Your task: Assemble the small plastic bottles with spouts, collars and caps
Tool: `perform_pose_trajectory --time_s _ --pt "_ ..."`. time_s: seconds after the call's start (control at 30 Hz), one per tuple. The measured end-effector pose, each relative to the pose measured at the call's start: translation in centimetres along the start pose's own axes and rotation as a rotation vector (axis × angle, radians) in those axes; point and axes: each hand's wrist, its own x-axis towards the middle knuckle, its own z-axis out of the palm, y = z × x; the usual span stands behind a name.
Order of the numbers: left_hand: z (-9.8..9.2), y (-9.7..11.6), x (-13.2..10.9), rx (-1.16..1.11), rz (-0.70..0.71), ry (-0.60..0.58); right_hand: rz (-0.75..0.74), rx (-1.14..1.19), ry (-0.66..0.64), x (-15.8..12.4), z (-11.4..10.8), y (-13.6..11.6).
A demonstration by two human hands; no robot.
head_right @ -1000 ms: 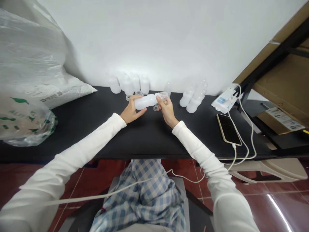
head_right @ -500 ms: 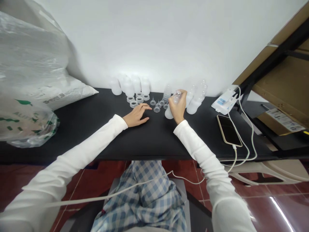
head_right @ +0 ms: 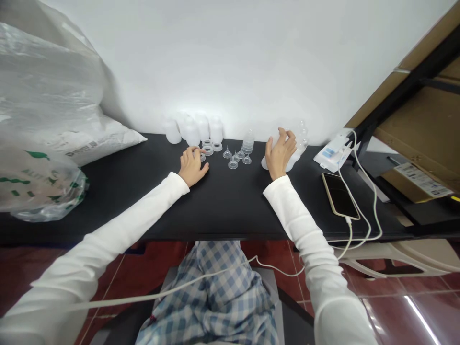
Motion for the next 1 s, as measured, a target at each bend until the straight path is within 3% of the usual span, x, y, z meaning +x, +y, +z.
perform_pose_trajectory --time_s 0.4,0.53,0.6,0.67,0.73,0.8,1.0 --pt "0.9 -0.8 0.1 -0.042 -0.089 0.069 0.034 -0.06 -0.032 -0.1 -0.2 -0.3" --pt "1.4 -1.4 0.3 -0.107 -0.082 0.093 -0.068 -0.004 -0.024 -0.4 -1.1 -1.5" --pt "1.7 -1.7 0.4 -0.13 -0.078 0.093 -0.266 0.036 -0.168 -0.8 -1.3 -2.1" --pt "2.1 -2.0 0.5 -0.143 -0.065 0.102 -0.501 0.084 -0.403 -1.2 -1.2 -2.8" --pt "2.4 -2.3 0.6 -0.142 -0.051 0.112 -0.624 0.083 -0.59 -1.6 -1.0 -3.3" --pt "2.6 -2.5 0.7 -0.136 -0.04 0.115 -0.597 0.021 -0.67 -1.9 -0.8 -3.6" --pt "2.3 -2.4 0.9 -0.09 -0.013 0.056 -0.466 -0.134 -0.751 -2.0 -0.7 -3.1"
